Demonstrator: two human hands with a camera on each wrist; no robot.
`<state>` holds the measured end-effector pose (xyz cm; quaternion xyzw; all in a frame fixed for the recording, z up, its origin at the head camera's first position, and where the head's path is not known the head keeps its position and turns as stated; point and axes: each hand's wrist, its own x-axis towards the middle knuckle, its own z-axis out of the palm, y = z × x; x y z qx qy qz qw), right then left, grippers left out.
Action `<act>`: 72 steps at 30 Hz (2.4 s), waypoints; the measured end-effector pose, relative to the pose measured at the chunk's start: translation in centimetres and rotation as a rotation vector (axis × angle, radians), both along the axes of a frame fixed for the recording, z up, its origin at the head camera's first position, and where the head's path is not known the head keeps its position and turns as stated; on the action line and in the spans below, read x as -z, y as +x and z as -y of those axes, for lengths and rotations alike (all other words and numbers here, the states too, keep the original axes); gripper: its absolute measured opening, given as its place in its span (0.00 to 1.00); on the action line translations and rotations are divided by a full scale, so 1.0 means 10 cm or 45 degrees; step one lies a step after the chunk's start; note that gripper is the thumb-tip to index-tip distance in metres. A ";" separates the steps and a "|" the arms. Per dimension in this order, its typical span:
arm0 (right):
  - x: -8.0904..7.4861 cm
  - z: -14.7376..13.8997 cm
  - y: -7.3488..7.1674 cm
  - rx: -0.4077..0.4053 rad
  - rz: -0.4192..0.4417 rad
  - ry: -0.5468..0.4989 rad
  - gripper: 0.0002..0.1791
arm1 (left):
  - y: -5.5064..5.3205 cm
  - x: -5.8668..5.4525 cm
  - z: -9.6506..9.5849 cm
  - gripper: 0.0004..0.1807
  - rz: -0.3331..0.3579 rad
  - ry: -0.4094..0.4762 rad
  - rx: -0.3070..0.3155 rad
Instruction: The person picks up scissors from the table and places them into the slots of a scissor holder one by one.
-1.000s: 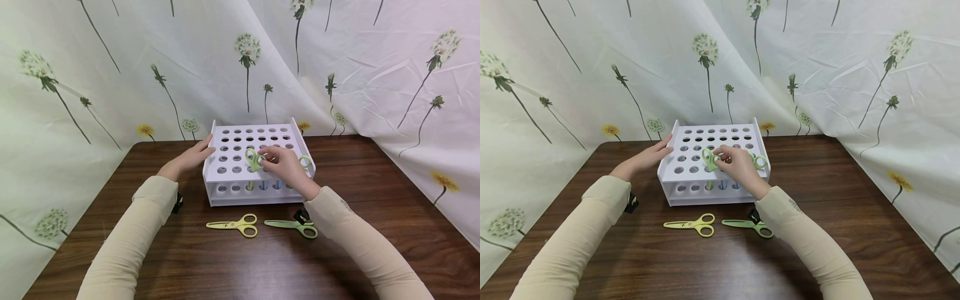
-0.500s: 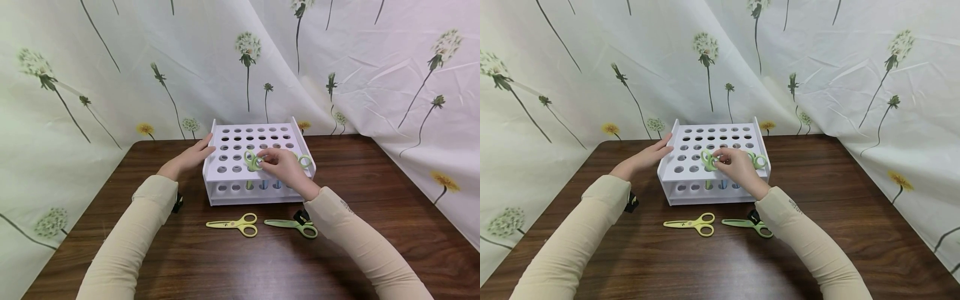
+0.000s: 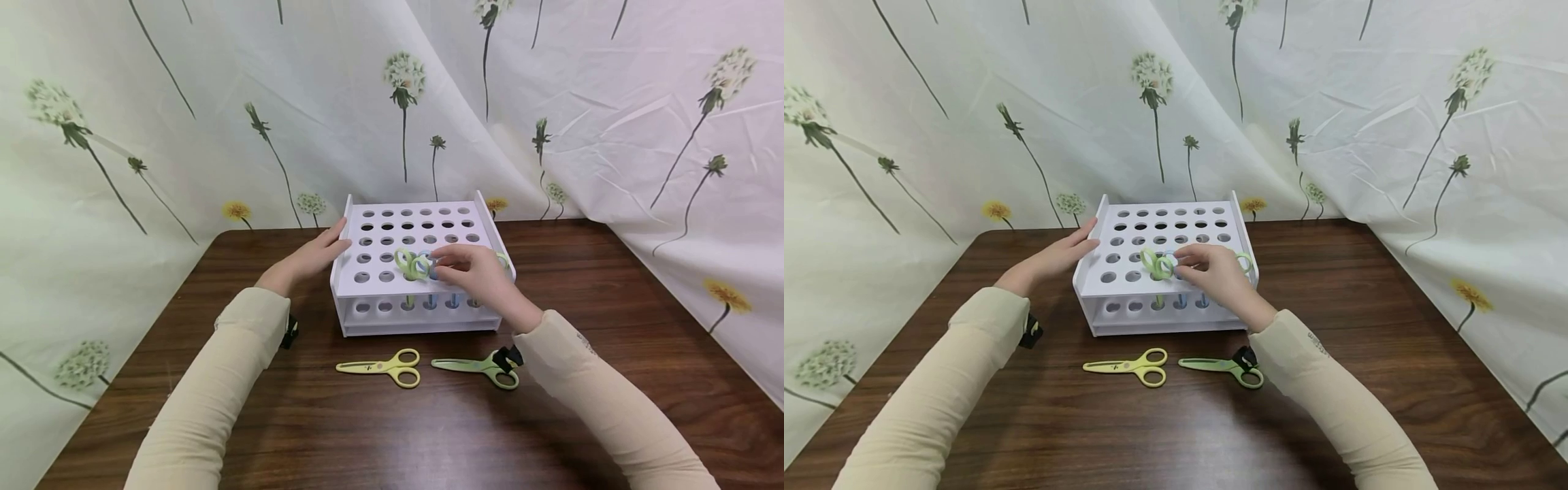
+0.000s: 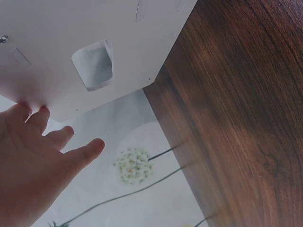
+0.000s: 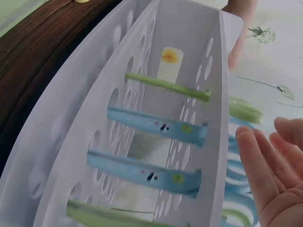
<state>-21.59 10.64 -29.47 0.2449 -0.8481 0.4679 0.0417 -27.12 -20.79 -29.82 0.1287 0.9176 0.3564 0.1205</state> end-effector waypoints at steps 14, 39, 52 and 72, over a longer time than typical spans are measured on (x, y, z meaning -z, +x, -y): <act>0.02 -0.44 0.13 -0.063 0.112 -0.066 0.19 | 0.01 -0.03 0.00 0.36 -0.006 -0.006 0.011; 0.24 -0.92 0.29 -0.322 0.220 0.201 0.24 | 0.02 -0.02 -0.01 0.37 -0.002 0.002 0.013; 0.43 -0.99 0.33 -0.342 0.248 0.238 0.23 | 0.03 -0.02 -0.02 0.36 0.001 0.003 0.002; 0.83 -1.07 0.26 -0.347 0.404 0.182 0.26 | 0.04 -0.02 -0.01 0.37 0.001 -0.015 -0.013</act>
